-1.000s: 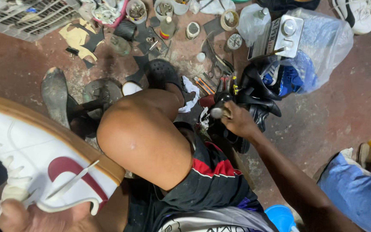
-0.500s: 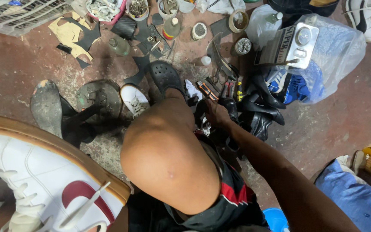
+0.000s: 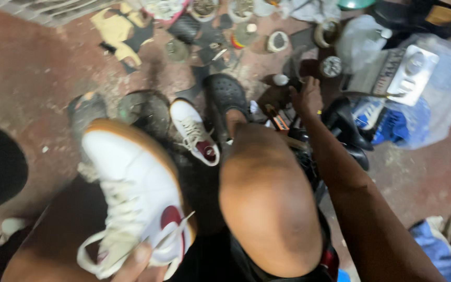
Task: The person cleans a white sneaker with a cloth, applies glue to the sole edge, presses the sole to the upper, and uses a hammer to tap the sole. They also use a metal tool to press the glued area.
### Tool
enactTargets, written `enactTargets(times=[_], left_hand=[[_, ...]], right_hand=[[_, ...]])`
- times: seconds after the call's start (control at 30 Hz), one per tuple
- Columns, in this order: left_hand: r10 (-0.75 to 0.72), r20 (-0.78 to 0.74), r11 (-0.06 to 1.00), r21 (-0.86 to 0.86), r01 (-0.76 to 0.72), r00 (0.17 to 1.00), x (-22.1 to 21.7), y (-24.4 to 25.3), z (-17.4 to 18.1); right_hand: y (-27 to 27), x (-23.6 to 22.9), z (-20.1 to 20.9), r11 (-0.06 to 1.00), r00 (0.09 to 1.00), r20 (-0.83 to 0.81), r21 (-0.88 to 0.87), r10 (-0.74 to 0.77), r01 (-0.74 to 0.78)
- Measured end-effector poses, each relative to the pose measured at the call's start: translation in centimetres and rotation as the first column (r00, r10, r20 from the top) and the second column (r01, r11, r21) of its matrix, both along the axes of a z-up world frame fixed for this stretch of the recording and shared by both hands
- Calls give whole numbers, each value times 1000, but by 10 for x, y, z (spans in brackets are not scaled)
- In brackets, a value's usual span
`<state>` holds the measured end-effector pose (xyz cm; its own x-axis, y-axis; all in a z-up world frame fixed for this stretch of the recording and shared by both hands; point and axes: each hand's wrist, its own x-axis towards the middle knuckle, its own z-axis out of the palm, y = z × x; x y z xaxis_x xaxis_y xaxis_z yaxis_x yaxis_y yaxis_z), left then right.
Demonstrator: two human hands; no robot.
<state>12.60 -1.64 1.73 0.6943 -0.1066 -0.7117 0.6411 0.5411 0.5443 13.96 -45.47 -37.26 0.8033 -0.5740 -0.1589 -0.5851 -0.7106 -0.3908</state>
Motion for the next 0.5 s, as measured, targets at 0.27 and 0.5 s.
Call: enactTargets(times=[0.27,0.5], left_hand=[[-72,80,997,-35,75,994,-4,7,-10],[-172,217,985,43,166,961,8,-8,-10]], right_hand=[[-5,-1,-33,1000,1000,-13,-24,14,-14],[-20,-29,-8,965,984,-8,192,-179,177]])
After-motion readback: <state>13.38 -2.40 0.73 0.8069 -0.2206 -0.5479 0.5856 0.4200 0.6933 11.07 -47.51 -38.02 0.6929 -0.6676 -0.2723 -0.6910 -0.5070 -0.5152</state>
